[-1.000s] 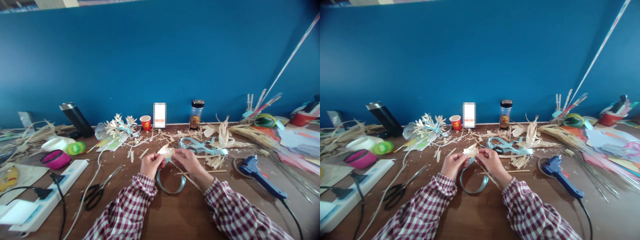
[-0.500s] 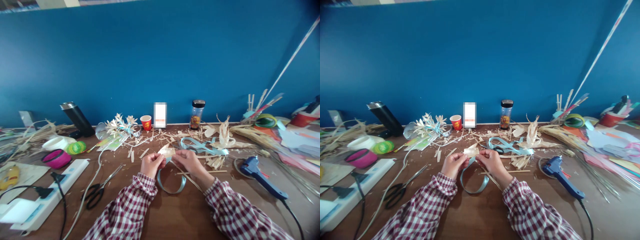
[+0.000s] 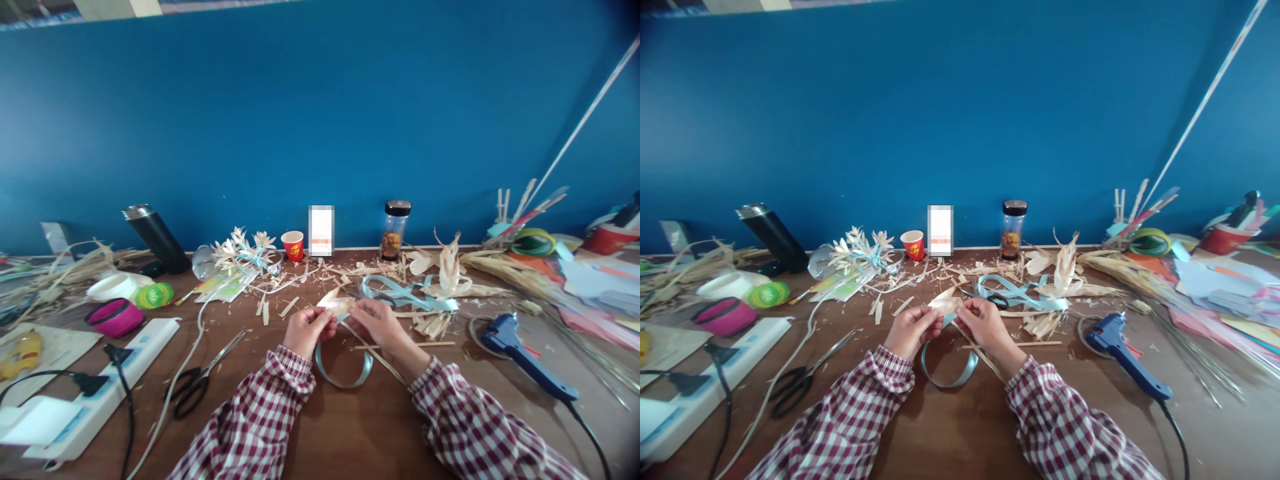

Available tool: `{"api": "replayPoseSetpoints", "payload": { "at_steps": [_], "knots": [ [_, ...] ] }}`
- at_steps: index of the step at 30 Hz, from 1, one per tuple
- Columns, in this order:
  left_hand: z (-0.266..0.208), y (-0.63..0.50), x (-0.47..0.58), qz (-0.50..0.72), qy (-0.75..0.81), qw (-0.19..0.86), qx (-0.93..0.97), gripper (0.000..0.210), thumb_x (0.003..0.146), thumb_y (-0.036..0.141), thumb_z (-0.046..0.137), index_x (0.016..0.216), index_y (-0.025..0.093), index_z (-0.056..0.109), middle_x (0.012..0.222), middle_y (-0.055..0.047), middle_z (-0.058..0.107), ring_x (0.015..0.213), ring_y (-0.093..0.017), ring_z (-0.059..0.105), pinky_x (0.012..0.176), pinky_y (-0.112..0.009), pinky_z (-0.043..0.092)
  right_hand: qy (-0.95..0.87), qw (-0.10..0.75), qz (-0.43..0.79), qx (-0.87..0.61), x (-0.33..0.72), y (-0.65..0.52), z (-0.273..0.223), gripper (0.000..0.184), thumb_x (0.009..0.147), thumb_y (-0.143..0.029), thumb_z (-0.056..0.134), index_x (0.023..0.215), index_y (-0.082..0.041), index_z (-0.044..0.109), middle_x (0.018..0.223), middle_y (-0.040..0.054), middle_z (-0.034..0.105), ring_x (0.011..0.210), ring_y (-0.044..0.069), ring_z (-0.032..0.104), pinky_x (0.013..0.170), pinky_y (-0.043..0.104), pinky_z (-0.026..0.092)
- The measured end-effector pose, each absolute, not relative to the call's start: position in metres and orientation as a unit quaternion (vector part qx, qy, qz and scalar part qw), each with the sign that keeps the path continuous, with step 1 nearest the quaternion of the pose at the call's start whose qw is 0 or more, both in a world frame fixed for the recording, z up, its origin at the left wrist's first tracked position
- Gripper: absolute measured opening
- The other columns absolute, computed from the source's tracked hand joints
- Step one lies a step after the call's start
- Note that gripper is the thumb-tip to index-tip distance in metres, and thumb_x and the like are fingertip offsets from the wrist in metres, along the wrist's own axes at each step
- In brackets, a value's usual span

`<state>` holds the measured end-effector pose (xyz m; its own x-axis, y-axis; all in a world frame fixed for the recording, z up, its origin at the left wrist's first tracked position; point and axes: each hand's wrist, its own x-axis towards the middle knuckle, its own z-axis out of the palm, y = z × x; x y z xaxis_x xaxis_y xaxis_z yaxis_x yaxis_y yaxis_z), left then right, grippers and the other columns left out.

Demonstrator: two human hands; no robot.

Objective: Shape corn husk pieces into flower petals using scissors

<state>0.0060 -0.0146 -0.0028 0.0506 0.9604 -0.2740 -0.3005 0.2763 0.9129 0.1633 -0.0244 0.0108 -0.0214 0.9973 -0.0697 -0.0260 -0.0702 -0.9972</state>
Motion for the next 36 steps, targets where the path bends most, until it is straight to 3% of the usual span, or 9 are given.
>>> {"api": "replayPoseSetpoints", "payload": {
  "at_steps": [9, 17, 23, 36],
  "knots": [
    [0.0003, -0.0166, 0.0069, 0.47, 0.472, 0.646, 0.372, 0.017, 0.069, 0.021, 0.073, 0.081, 0.011, 0.067, 0.068, -0.005, 0.068, 0.059, -0.012, 0.064, 0.051, -0.02, 0.053, -0.502, 0.481, 0.512, -0.504, 0.1596, -0.0253, 0.0109, 0.036, 0.065, -0.051, 0.066, 0.06, -0.016, 0.056, 0.046, -0.0032, 0.052, 0.04, 0.007, 0.039, 0.038, 0.02, 0.027],
    [0.0038, -0.0145, 0.0031, 0.463, 0.485, 0.65, 0.357, 0.032, 0.071, 0.039, 0.072, 0.082, 0.009, 0.067, 0.067, -0.009, 0.069, 0.057, -0.013, 0.064, 0.052, -0.022, 0.054, -0.469, 0.497, 0.522, -0.51, 0.162, -0.0241, 0.0076, 0.035, 0.065, -0.047, 0.068, 0.058, -0.015, 0.053, 0.047, -0.0026, 0.052, 0.04, 0.007, 0.04, 0.039, 0.02, 0.027],
    [0.0005, -0.0165, 0.0068, 0.449, 0.504, 0.642, 0.365, 0.017, 0.072, 0.028, 0.071, 0.07, 0.011, 0.066, 0.064, -0.006, 0.069, 0.051, -0.01, 0.062, 0.049, -0.019, 0.053, -0.471, 0.498, 0.511, -0.519, 0.1613, -0.0237, 0.0078, 0.035, 0.064, -0.047, 0.068, 0.057, -0.015, 0.053, 0.046, -0.0028, 0.051, 0.039, 0.007, 0.039, 0.039, 0.021, 0.027],
    [-0.0024, -0.0146, 0.0063, 0.427, 0.523, 0.634, 0.377, 0.02, 0.066, 0.028, 0.076, 0.06, 0.013, 0.065, 0.059, -0.005, 0.068, 0.047, -0.009, 0.059, 0.046, -0.018, 0.051, -0.46, 0.51, 0.512, -0.516, 0.1608, -0.023, 0.0059, 0.037, 0.062, -0.049, 0.07, 0.06, -0.015, 0.055, 0.048, -0.0025, 0.053, 0.043, 0.008, 0.043, 0.04, 0.021, 0.032]
  ]
}}
